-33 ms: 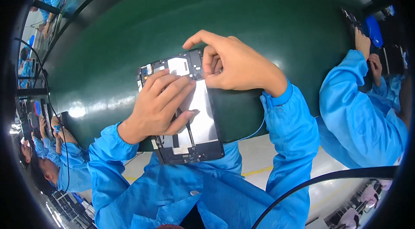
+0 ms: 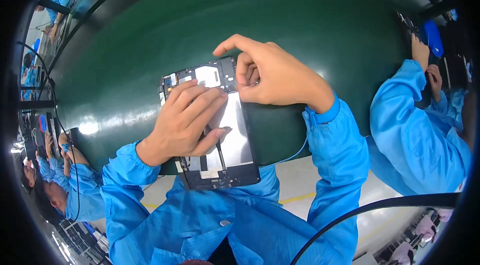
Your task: The person connects internal ribbon cables and secures components inside tablet frames by hand, then slides the assembled tablets forward on the conveyor belt.
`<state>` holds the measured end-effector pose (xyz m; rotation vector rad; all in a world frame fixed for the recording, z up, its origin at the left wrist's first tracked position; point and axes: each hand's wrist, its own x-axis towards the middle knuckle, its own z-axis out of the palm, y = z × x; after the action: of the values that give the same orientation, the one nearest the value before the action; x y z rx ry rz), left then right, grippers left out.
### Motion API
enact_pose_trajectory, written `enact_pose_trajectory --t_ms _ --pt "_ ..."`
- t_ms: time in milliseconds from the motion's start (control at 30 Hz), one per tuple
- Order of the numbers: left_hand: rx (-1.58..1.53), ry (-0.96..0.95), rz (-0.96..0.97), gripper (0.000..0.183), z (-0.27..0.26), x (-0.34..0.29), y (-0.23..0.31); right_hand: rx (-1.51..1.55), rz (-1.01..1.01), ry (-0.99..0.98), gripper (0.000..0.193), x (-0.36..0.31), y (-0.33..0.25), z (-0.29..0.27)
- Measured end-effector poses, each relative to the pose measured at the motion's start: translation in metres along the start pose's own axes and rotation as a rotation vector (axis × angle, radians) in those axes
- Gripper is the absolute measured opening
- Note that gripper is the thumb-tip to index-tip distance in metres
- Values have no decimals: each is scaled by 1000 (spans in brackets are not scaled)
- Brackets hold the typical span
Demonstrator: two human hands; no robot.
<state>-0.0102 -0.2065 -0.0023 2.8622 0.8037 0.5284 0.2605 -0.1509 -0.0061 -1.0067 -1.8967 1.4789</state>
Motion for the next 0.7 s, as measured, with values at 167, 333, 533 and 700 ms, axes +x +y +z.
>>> enact_pose_trajectory --t_ms 167,333,533,700 --pt "-101 21 27 56 8 -7 -18 5 -8 23 69 6 6 4" --pt "-55 -18 11 52 12 -4 -15 -13 15 -11 67 6 13 0" --pt "53 -27 27 43 15 8 -10 -17 1 -15 66 4 20 -10" --pt "66 -11 10 43 19 19 -3 -36 -10 -7 63 -5 24 -18"
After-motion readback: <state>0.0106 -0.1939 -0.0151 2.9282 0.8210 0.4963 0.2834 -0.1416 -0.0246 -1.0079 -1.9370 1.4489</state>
